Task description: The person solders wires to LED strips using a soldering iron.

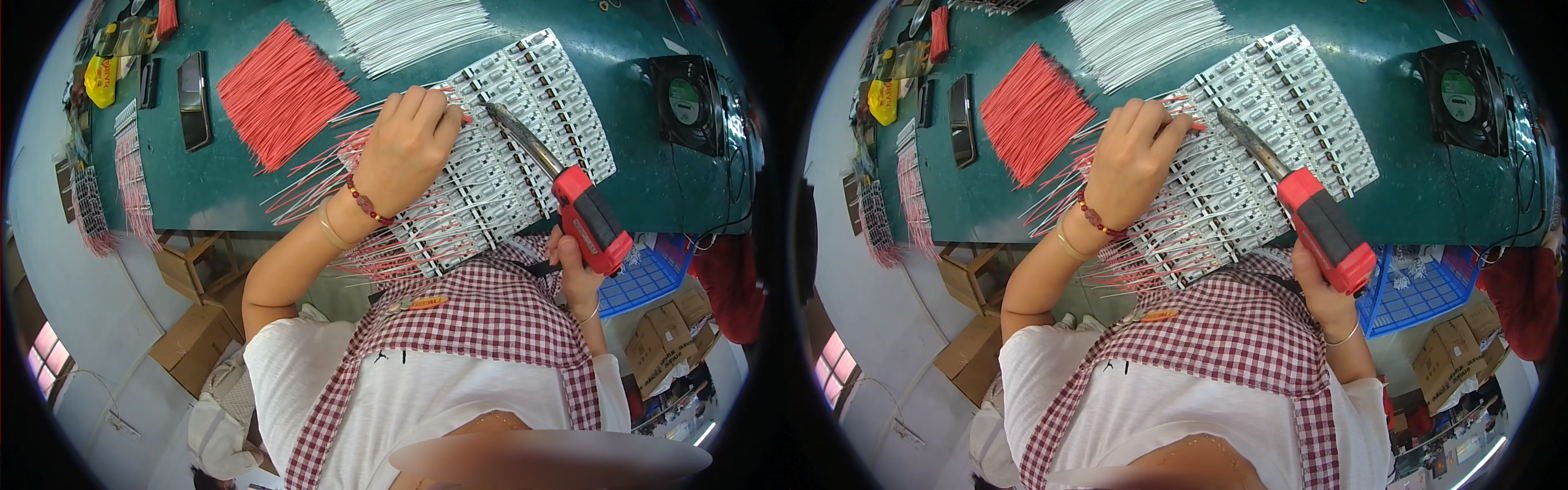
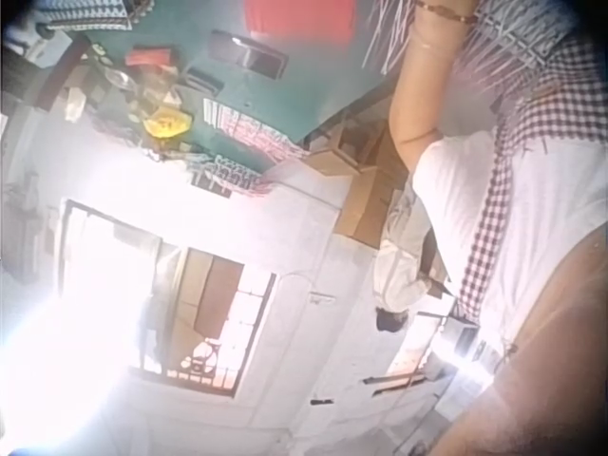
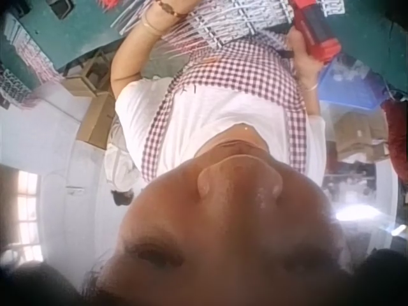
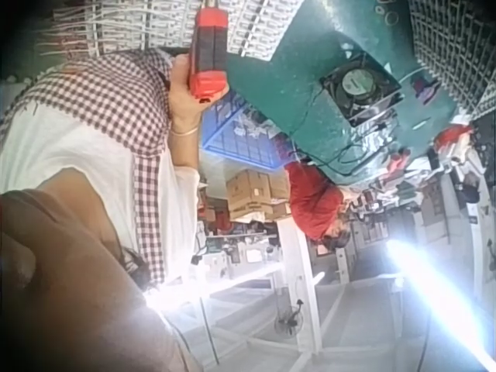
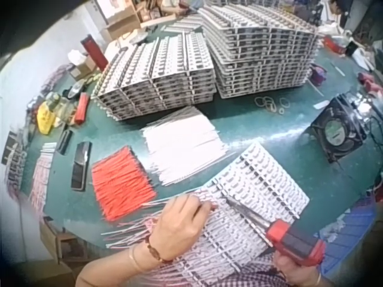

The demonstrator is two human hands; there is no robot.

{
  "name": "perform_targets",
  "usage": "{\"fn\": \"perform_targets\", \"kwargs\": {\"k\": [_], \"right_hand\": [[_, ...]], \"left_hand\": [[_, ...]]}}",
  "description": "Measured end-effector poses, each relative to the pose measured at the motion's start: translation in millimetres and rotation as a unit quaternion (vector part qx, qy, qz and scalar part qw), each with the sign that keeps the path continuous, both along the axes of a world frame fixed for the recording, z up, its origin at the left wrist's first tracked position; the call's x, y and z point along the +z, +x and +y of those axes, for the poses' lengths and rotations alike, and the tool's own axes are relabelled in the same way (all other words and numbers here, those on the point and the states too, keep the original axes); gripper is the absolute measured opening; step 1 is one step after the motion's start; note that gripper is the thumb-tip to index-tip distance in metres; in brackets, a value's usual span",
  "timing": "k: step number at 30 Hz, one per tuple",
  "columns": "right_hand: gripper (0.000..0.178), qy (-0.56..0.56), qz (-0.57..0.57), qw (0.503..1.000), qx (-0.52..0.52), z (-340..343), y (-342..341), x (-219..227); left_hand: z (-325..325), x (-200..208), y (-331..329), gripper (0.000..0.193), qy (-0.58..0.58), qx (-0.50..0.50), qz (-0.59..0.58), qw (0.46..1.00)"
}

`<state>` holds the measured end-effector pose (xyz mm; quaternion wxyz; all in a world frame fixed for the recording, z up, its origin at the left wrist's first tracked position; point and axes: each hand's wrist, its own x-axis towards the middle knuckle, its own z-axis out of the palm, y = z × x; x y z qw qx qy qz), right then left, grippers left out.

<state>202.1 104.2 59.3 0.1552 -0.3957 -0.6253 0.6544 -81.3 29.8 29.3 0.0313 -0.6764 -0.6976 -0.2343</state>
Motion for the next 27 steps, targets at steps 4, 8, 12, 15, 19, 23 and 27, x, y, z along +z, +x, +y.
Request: {"fn": "perform_targets", "kwargs": {"k": [4,8,12,15,19,23,27], "right_hand": [[0.043,0.082,-0.006,0.997,-0.001,-4,1,-7],[0.043,0.064,0.025,0.998,0.007,-2,2,-7],[0.043,0.039,0.019,0.999,0.002,-4,5,-8],[0.041,0.039,0.002,0.999,0.001,-8,9,-12],[0.036,0.056,-0.009,0.998,-0.001,-9,13,-15],[0.015,0.044,0.014,0.999,-0.018,-7,14,-11],[0.021,0.043,-0.016,0.999,0.018,-5,20,-19]], "left_hand": [[1,2,0,0.024,0.002,0.001,0.012,1.000],[-3,2,5,0.026,0.031,-0.001,0.016,0.999],[-4,0,11,0.028,0.028,0.001,-0.007,1.000],[-4,-2,12,0.028,0.018,0.003,-0.011,1.000],[-3,-2,14,0.027,0.015,0.007,-0.009,1.000],[-5,-3,14,0.026,0.030,0.003,-0.005,1.000],[-4,-1,15,0.026,0.033,0.007,0.011,0.999]]}}
